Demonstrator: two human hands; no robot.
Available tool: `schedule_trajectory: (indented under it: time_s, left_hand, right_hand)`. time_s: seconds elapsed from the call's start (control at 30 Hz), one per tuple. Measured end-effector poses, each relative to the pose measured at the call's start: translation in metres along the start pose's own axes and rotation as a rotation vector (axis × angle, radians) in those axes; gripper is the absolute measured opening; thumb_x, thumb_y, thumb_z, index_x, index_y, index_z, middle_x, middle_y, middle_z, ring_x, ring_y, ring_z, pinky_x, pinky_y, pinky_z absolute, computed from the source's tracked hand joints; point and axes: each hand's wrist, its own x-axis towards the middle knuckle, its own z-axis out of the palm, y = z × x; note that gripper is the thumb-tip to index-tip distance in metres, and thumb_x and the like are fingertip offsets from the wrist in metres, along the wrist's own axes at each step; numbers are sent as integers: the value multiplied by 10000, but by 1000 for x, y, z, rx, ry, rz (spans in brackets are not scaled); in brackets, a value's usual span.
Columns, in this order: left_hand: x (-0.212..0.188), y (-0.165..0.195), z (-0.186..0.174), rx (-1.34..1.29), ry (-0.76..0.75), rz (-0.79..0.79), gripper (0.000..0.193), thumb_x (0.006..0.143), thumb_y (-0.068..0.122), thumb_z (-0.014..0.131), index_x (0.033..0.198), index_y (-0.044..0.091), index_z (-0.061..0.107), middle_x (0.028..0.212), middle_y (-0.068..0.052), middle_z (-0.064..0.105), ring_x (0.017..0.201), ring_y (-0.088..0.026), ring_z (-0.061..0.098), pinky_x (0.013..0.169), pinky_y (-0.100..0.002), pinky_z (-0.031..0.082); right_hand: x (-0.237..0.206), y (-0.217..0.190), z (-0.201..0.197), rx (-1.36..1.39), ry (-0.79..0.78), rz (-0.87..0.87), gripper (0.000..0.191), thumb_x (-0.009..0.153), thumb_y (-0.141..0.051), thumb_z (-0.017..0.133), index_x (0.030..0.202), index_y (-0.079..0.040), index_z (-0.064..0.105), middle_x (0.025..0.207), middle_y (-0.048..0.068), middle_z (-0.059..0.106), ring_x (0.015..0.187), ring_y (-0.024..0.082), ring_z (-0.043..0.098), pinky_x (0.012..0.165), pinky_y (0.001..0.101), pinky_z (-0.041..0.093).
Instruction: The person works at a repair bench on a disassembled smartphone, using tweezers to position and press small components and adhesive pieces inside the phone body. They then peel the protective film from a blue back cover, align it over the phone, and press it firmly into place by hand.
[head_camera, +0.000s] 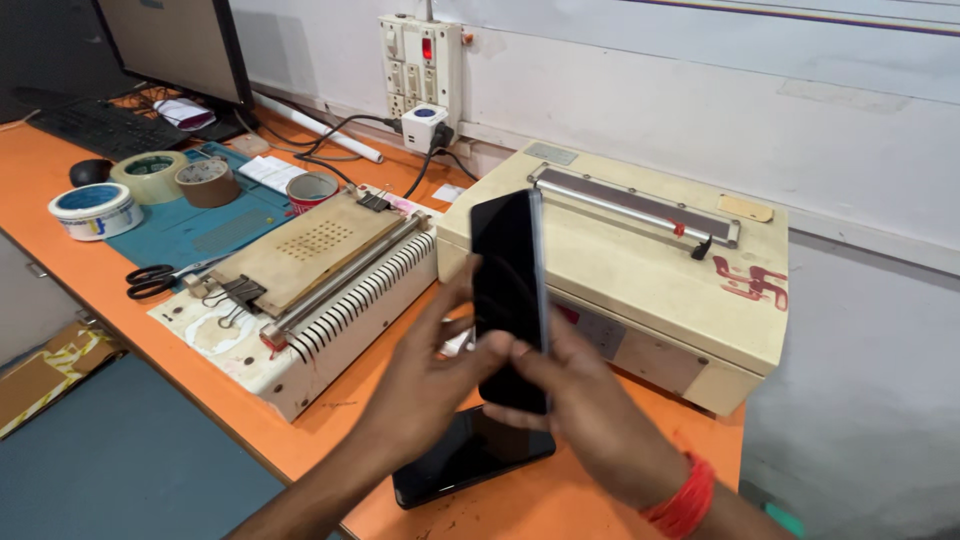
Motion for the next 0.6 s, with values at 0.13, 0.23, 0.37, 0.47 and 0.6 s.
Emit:
schedule_trajectory:
  time_s: [0.13, 0.23, 0.37, 0.47, 0.6]
  left_hand:
    - [7, 25, 12, 9, 0, 11, 960, 817, 285, 804, 1613, 105, 299, 1217, -98, 691, 1105, -189, 659, 882, -359, 612]
    - [19, 32, 1, 134, -6, 57, 915, 756, 242, 820, 1566, 112, 414, 1205, -101, 709, 1084, -181, 670, 908, -346, 594]
    - [63, 40, -60, 618, 107, 222, 856, 707, 277, 860, 1488, 118, 550, 1233, -146, 717, 1101, -219, 695, 947, -378, 540]
    - [104, 45, -123, 1156, 97, -8, 849, 659, 365, 879, 1426, 120, 609, 1111, -219, 736, 956, -311, 737, 878, -433, 560]
    - [133, 22, -175, 1234, -65, -219, 747, 663, 342, 858, 1367, 163, 686, 1032, -207, 789, 876, -309, 771, 847, -425, 588]
  right_hand:
    - [-2, 9, 9, -39, -95, -84, 418, 1162, -279, 530, 1477, -31, 411, 1202, 137, 558, 1086, 176, 583, 966, 363, 544]
    - [-9, 1, 5, -398, -76, -39, 508, 1106, -271, 590, 1528, -92, 372, 1356, 234, 462, 1142, 382, 497, 990, 494, 526]
    - [-25, -11, -2, -499, -245, -349, 846, 1019, -279, 657, 1676, -152, 140, 1685, 112, 223, 1509, 251, 349, 1118, 416, 439]
    - [-28, -19, -11, -484, -186, -278, 827, 1003, -331, 681, 1664, -181, 208, 1641, 148, 268, 1451, 302, 435, 1083, 435, 488]
    - [-33, -26, -21, -567, -28, -102, 833, 901, -378, 665, 1645, -290, 301, 1549, 97, 397, 1344, 245, 539, 1042, 393, 540]
